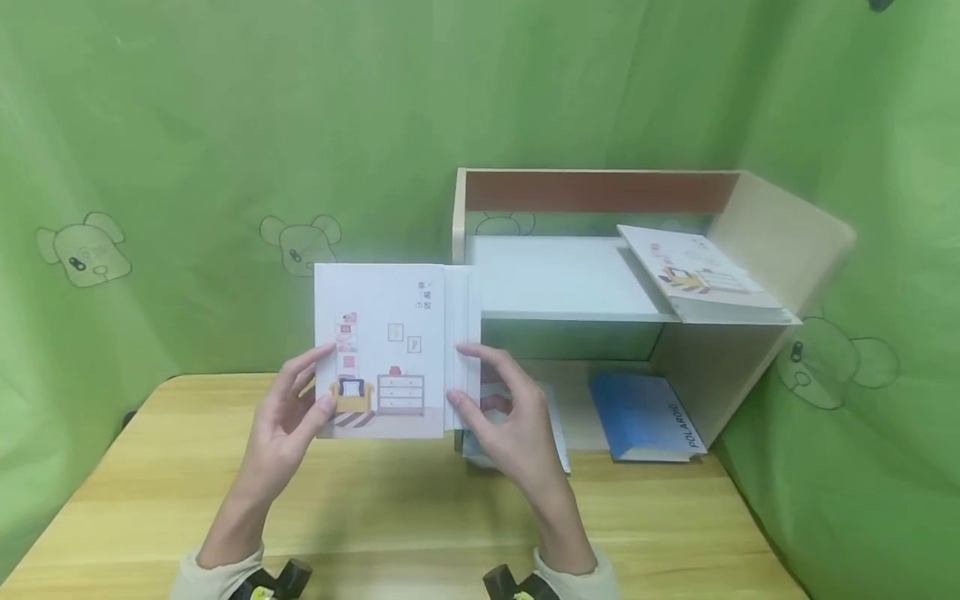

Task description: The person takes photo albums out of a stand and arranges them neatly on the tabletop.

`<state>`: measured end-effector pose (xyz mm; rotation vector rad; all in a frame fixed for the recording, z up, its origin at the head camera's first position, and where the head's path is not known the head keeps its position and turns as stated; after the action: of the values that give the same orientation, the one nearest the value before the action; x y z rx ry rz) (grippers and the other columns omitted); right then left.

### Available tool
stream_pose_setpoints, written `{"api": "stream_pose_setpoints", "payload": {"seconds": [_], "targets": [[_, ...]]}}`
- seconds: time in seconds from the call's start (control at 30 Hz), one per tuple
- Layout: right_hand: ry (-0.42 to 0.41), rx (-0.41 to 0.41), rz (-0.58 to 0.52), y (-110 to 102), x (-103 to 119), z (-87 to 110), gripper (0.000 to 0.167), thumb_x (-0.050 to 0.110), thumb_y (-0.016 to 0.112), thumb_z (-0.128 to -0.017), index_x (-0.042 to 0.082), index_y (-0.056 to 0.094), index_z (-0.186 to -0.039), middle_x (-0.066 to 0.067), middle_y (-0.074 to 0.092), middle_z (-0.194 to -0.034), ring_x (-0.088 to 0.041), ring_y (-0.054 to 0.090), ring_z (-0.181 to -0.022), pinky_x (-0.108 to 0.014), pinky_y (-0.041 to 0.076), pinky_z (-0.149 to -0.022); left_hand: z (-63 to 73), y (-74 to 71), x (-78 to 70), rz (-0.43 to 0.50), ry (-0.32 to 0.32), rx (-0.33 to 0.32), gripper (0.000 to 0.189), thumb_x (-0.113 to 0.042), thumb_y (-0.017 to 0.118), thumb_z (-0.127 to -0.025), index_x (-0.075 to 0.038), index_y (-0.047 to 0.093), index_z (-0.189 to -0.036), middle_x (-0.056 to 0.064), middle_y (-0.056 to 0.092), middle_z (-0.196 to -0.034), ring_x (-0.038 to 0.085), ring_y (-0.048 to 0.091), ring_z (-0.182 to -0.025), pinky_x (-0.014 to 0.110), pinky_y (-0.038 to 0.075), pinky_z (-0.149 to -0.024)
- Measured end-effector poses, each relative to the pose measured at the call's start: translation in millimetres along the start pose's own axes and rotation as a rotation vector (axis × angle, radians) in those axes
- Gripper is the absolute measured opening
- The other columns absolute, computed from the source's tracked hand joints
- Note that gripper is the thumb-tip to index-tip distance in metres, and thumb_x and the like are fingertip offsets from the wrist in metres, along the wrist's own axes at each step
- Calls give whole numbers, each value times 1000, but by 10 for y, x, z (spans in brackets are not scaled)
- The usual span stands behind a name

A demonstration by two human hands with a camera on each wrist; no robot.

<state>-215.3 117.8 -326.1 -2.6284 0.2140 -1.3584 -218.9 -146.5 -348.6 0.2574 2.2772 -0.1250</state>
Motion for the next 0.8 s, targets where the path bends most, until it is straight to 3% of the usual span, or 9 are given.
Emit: {"api": "stream_pose_setpoints", "payload": {"seconds": [0.23, 0.53, 0.8], "targets": [[-3, 8, -21, 152, -18, -51, 53, -2, 78, -89, 16, 63, -136, -5, 65, -126, -25, 66, -101, -30, 63, -73, 4, -152, -25, -40, -26, -17, 57, 16, 50, -96, -1, 43, -150, 17, 47, -145, 30, 59, -119, 34, 59, -93], [-4, -5, -54, 333, -39, -103, 54, -1, 79, -87, 16, 64, -135, -3, 66, -127, -26, 66, -101, -30, 63, -73, 0, -305, -63, -76, -5, -35, 56, 16, 49, -97, 1, 44, -150, 18, 49, -143, 28, 60, -117, 32, 59, -92], [-19, 21, -102, 562, -54, -150, 54, -1, 78, -88, 15, 63, -137, -5, 64, -130, -27, 65, -98, -34, 64, -70, 47, -518, -101, -118, -87, -67, 54, 10, 49, -101, -5, 44, -153, 17, 50, -145, 28, 62, -118, 33, 61, -89]]}}
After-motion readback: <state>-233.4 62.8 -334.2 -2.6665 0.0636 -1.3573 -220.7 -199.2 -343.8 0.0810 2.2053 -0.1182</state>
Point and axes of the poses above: each hand's wrist, its own z-axis away from the middle knuckle, its own y-axis out of the palm, x = y × z, the point moved 4 cm from there along -z, towards the middle knuckle
